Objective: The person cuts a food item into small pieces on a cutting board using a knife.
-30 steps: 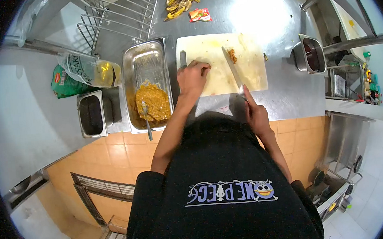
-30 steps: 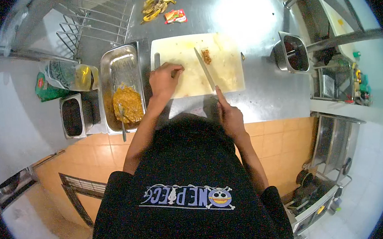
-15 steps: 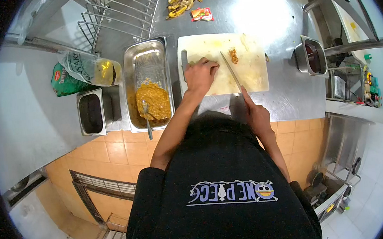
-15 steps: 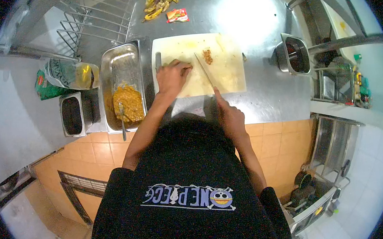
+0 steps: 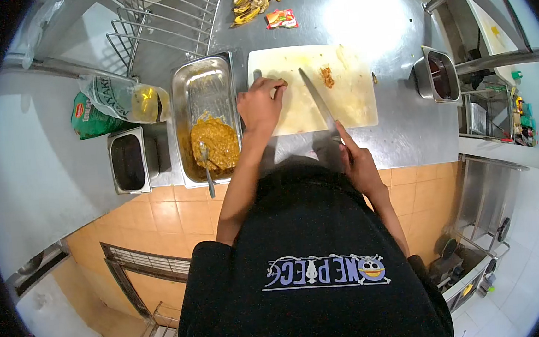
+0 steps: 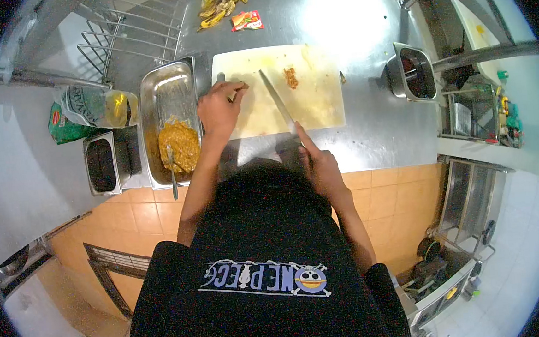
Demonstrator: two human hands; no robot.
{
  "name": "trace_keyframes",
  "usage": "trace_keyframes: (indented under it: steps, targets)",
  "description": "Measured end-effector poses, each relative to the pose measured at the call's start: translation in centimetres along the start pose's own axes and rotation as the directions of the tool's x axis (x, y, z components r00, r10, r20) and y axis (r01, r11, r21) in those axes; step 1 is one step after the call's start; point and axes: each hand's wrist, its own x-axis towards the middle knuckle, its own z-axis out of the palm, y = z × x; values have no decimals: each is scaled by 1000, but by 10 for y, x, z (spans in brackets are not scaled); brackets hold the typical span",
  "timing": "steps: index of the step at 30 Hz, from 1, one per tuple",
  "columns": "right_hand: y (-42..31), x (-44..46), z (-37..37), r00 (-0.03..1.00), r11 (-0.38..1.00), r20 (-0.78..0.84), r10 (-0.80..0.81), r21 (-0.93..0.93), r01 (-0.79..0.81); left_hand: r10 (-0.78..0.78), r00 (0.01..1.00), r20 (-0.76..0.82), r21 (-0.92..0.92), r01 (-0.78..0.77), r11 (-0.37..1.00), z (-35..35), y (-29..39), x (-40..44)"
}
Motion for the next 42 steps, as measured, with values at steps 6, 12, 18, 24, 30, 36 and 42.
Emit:
trace_keyframes:
  steps: [6,12,18,24,30,36,42]
  targets:
    - [21,13,5,994,998,98,-40,59,34,-6,998,-64,1,6,1000,-8,3,-2]
    - [31,15,-4,991,987,-94,-92,119,103,6,998,55,-81,-1,997,9,8,-6]
    - [21,6,-3,998,999,50,24,35,-26,74,996,53,-4,-74,997,16,13,-5]
    - [6,6,-11,997,997,-73,-7,78,13,73,990,118,12,-75,997,29,10,-3]
    - [20,9,7,998,963,-2,57,-264,-56,104,990,100,23,-107,994,36,14,1]
    - [15,7,1,998,984,10,57,-169,-55,117,986,118,4,-118,993,35,14,3]
    - [7,4,-3,999,1000,28,17,-2,-17,139,987,83,-5,-139,990,38,12,0]
